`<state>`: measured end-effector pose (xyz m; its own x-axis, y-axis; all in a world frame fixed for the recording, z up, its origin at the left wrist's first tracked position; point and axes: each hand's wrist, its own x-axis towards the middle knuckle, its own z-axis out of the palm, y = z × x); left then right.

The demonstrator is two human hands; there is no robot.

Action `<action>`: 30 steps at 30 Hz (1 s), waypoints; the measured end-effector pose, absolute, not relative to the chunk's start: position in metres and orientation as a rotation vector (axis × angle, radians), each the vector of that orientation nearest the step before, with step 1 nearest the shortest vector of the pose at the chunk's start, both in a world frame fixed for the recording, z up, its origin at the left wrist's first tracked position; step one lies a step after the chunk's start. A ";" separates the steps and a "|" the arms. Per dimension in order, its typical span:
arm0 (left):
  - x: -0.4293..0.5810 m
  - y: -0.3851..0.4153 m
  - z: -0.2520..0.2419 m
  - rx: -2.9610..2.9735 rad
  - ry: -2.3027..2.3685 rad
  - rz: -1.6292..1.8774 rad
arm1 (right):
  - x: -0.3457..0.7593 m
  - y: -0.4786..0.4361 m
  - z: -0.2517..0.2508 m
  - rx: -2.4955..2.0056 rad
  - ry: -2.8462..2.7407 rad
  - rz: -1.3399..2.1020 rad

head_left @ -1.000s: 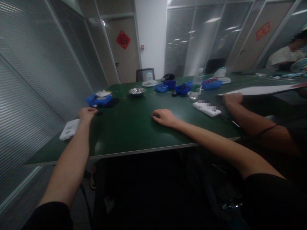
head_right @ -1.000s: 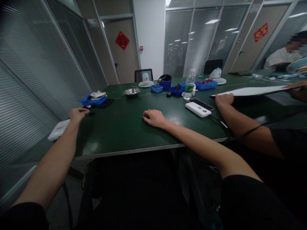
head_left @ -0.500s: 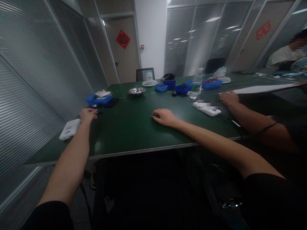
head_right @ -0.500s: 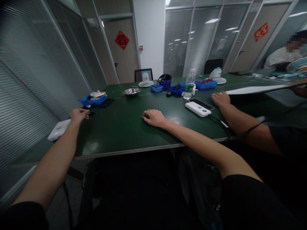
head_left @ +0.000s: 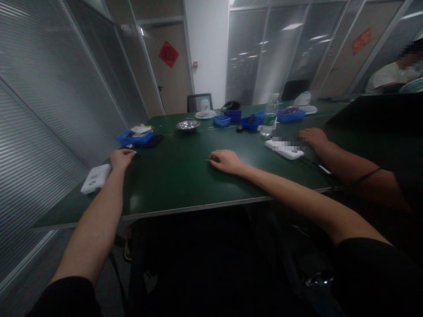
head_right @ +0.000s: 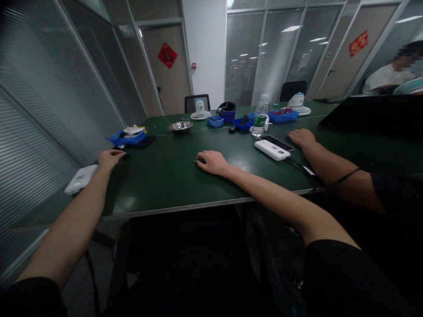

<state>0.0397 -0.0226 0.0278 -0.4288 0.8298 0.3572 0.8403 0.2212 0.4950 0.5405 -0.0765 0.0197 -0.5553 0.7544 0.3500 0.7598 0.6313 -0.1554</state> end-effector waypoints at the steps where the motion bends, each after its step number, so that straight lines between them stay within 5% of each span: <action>1: 0.038 -0.021 0.026 -1.621 -2.478 -1.014 | 0.541 -0.077 0.020 -1.197 -2.472 -0.014; 21: 0.022 -0.006 0.010 -1.562 -2.608 -1.018 | 0.542 -0.078 0.021 -1.200 -2.474 -0.023; 30: 0.126 -0.015 0.023 -2.398 -2.030 -1.163 | 0.542 -0.079 0.022 -1.095 -2.486 0.015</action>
<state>0.1262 -0.0153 0.0234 0.0352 0.9298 0.3663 0.7861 -0.2521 0.5643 0.5424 -0.0788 0.0216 -0.6003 0.7072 0.3735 0.7028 0.6893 -0.1759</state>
